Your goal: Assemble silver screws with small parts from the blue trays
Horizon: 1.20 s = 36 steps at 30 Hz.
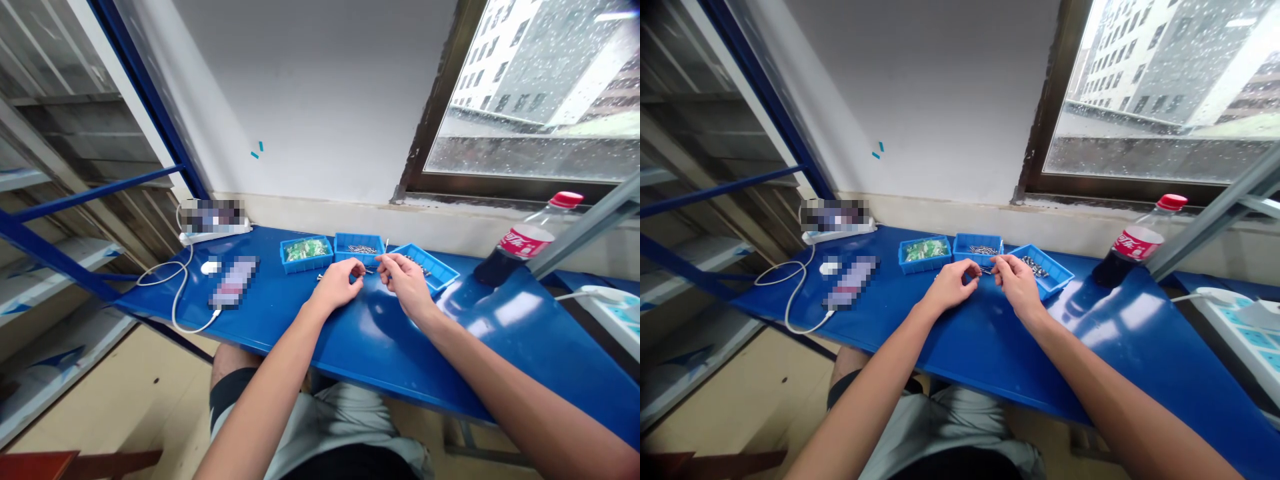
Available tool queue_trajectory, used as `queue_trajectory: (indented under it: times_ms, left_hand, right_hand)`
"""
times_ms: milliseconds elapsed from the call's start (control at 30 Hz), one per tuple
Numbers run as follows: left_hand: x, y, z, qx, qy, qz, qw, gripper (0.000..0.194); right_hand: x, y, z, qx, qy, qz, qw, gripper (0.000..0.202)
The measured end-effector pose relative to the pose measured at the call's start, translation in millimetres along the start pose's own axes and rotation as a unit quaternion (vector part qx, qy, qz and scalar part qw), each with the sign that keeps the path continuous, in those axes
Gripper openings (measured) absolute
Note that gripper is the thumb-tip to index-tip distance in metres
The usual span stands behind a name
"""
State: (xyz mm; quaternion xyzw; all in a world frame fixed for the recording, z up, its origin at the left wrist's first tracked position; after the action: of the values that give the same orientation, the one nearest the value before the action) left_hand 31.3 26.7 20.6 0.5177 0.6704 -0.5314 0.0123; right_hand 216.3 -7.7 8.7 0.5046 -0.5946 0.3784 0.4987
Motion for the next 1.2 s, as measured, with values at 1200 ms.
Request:
queue_trajectory:
  times_ms: [1200]
  left_hand:
    - [-1,4.2,-2,-0.081,-0.074,0.197,0.974,0.030]
  right_hand:
    - [-5,13,4,0.053,-0.143,0.147,0.977,0.031]
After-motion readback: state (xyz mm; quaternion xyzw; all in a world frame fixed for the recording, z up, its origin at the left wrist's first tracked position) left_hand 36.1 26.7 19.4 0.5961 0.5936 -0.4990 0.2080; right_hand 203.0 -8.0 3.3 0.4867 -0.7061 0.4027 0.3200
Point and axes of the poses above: each hand's wrist, its own z-axis away from the middle knuckle, its own y-axis out of the palm, x = y × z, the point moved 2 cm from there along -z, towards the middle knuckle, and after that the axes turned 4 degrees about -z, right-handed, at the moved point
